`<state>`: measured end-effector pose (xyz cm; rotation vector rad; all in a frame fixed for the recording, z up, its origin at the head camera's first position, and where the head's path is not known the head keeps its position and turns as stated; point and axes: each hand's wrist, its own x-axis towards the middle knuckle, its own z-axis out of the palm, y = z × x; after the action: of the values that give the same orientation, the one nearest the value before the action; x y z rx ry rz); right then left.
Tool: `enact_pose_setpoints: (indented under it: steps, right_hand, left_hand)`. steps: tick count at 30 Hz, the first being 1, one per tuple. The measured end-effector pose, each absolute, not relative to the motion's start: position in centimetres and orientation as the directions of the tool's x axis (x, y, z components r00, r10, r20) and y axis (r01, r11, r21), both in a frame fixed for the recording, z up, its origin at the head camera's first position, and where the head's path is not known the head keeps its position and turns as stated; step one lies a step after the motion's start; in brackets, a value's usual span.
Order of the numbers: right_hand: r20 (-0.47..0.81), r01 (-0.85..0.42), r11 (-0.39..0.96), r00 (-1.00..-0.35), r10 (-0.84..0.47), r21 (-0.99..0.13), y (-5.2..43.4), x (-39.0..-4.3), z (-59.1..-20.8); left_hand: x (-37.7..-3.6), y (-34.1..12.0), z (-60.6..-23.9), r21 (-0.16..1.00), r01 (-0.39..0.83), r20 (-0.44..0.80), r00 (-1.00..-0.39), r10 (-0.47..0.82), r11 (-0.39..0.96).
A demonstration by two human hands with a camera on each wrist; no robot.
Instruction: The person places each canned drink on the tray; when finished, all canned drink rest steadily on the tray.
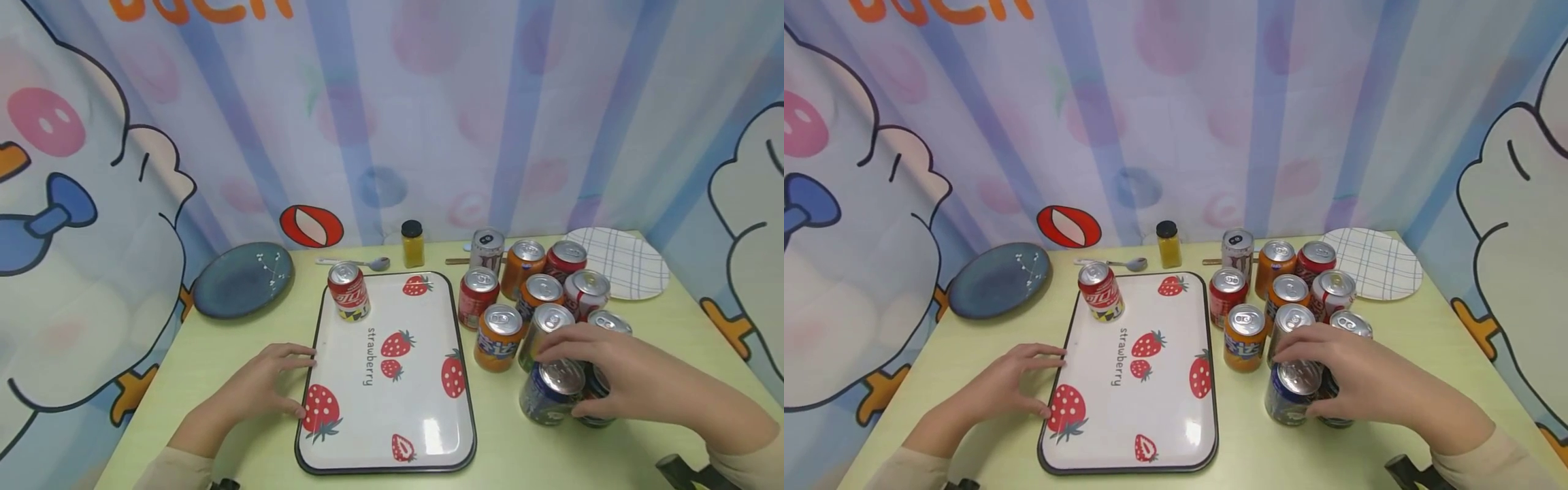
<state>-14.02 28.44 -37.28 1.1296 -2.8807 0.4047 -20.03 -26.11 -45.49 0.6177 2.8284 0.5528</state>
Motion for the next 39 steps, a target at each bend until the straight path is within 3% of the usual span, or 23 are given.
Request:
enact_pose_setpoints:
  steps: [10,19,32,35,39]
  right_hand:
    - [0.085,-0.641,0.748,-0.766,-0.637,-0.174,28.4,-14.1,-37.8]
    - [0.087,-0.607,0.726,-0.783,-0.616,-0.324,28.2,-14.0,-38.0]
    - [0.429,-0.747,0.512,-0.664,-0.613,-0.424,24.1,-13.9,-37.8]
    - [0.471,-0.741,0.483,-0.67,-0.574,-0.466,22.2,-14.3,-38.0]
    - [0.459,-0.667,0.481,-0.743,-0.488,-0.569,18.9,-15.0,-38.5]
  left_hand:
    - [-20.0,-26.3,-45.5,0.4,0.375,-0.103,-0.888,0.448,0.836]
    - [-20.0,-26.3,-45.6,0.402,0.377,-0.098,-0.888,0.448,0.834]
    - [-19.9,-26.3,-45.7,0.409,0.366,-0.107,-0.891,0.442,0.836]
    - [-20.0,-26.3,-45.7,0.409,0.37,-0.1,-0.89,0.444,0.834]
    - [-20.0,-26.4,-45.7,0.402,0.378,-0.094,-0.889,0.448,0.834]
